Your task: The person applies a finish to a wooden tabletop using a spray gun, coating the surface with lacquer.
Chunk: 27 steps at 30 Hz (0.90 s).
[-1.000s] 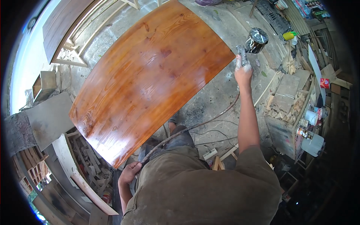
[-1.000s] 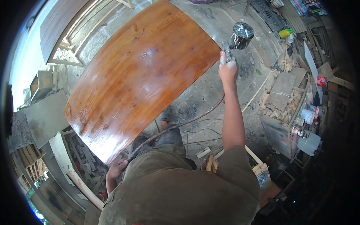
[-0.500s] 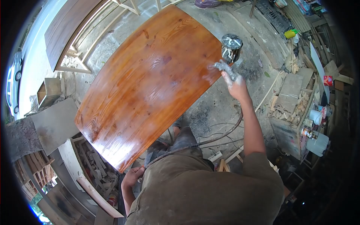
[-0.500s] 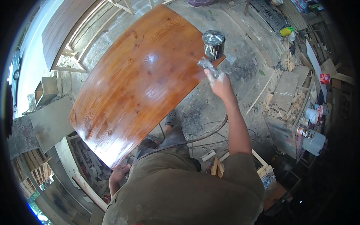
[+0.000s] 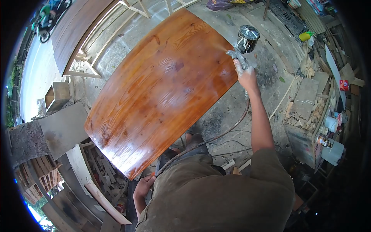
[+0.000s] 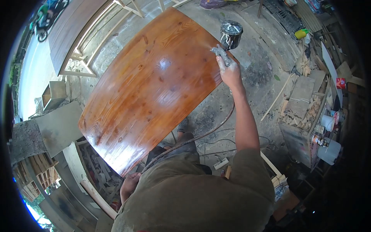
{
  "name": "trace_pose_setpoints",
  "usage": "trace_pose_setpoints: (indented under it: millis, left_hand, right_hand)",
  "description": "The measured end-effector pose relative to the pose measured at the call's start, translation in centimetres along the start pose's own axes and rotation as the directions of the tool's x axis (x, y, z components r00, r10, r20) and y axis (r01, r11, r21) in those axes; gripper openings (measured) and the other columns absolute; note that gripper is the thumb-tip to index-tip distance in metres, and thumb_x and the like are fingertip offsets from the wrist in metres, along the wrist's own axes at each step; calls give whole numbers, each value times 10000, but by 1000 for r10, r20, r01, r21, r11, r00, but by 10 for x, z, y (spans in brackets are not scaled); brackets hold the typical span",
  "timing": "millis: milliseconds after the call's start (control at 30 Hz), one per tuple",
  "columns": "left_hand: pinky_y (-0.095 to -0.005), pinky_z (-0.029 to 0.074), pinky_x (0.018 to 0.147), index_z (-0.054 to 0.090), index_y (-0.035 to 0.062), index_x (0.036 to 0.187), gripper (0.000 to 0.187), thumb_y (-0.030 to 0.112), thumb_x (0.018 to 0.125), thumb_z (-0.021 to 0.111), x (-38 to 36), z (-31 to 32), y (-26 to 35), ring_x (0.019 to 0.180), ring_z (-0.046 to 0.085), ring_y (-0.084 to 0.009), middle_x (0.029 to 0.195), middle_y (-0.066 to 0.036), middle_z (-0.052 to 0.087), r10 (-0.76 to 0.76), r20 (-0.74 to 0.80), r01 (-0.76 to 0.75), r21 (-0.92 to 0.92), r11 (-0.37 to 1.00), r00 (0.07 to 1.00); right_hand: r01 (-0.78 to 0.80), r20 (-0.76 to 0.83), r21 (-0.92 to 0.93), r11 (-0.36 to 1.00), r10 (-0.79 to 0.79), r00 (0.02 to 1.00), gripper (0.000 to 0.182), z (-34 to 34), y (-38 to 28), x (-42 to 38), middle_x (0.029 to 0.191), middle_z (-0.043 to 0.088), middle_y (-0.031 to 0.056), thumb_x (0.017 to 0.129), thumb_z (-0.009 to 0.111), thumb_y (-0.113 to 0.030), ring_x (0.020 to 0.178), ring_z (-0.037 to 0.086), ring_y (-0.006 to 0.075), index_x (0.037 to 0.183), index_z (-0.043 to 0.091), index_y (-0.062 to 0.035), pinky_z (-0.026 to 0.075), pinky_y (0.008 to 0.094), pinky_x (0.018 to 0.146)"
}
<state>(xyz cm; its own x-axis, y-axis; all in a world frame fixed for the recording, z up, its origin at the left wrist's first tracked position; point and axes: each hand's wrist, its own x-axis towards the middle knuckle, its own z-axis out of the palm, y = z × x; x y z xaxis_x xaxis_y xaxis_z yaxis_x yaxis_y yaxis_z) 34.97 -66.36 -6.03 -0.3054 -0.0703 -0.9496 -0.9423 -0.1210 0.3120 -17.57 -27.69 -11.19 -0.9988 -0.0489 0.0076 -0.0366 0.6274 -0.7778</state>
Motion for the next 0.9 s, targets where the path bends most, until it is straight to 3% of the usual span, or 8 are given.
trace_pose_setpoints:
  millis: [100, 300, 400, 433, 667, 700, 833, 900]
  left_hand:
    - [-261, 468, 792, 764, 12, 1101, 330, 318, 1071, 644, 5, -8, -11, 831, 568, -41, 938, 69, 697, -2, 16, 1, 22, 1000, 1000]
    - [-261, 475, 788, 765, 8, 1096, 288, 273, 1060, 660, 7, 1, 10, 820, 580, -46, 934, 62, 704, 22, 24, -23, 28, 999, 999]
    - [-262, 480, 795, 758, -1, 1112, 257, 231, 1040, 676, 6, 10, 9, 830, 597, -53, 938, 46, 716, 65, -57, -63, 38, 997, 996]
    - [-262, 481, 800, 755, -1, 1120, 251, 222, 1034, 680, 7, 9, 5, 839, 601, -53, 942, 42, 720, 46, -71, -42, 49, 998, 996]
    - [-265, 489, 826, 746, 1, 1153, 254, 208, 1015, 691, 6, 6, -7, 859, 611, -52, 958, 32, 730, 1, -92, 10, 120, 993, 996]
    - [-266, 490, 829, 748, 3, 1151, 252, 208, 1015, 691, 7, 4, -9, 858, 611, -53, 959, 35, 731, -19, -95, 27, 92, 995, 995]
    - [-263, 492, 826, 752, 17, 1143, 239, 206, 1009, 694, -5, -1, -11, 864, 610, -55, 963, 47, 730, -40, -90, 52, 141, 989, 995]
    - [-262, 493, 826, 753, 25, 1141, 231, 203, 1004, 697, -14, -1, -8, 877, 611, -55, 969, 54, 729, -92, -92, 107, 175, 979, 992]
  right_hand:
    - [-63, 143, 133, 989, 43, 989, 514, -9, -16, -16, 797, 695, 166, 1022, 651, -500, 744, 663, 250, 1131, 723, -3, 514, 413, 726]
    - [-1, -47, -174, 985, -7, 999, 403, 7, 13, 40, 1037, 746, 246, 1063, 598, -381, 969, 710, 450, 1267, 723, -57, 541, 467, 838]
    - [87, -215, -102, 991, -107, 971, 407, 15, 18, 66, 1048, 735, 275, 1061, 597, -385, 1009, 675, 503, 1219, 733, -35, 536, 506, 831]
    - [-5, -184, -156, 988, -24, 983, 407, 11, 14, 72, 1033, 735, 280, 1061, 597, -385, 996, 680, 500, 1217, 736, -35, 534, 508, 831]
    - [44, -127, -116, 992, -58, 990, 394, 34, 8, 88, 1042, 737, 273, 1058, 599, -390, 1020, 665, 509, 1220, 738, -59, 533, 513, 841]
    - [122, -142, -152, 981, -144, 979, 510, 40, 12, 83, 765, 695, 210, 1044, 605, -493, 741, 663, 430, 1014, 733, 0, 506, 482, 711]
    - [29, 108, 53, 998, -34, 994, 558, 36, -23, 45, 722, 677, 146, 1017, 640, -532, 654, 626, 308, 940, 722, 14, 501, 432, 677]
    - [-14, 144, -3, 1000, 14, 989, 552, 39, -19, 53, 721, 670, 154, 1022, 633, -528, 651, 620, 310, 951, 722, 12, 503, 431, 675]
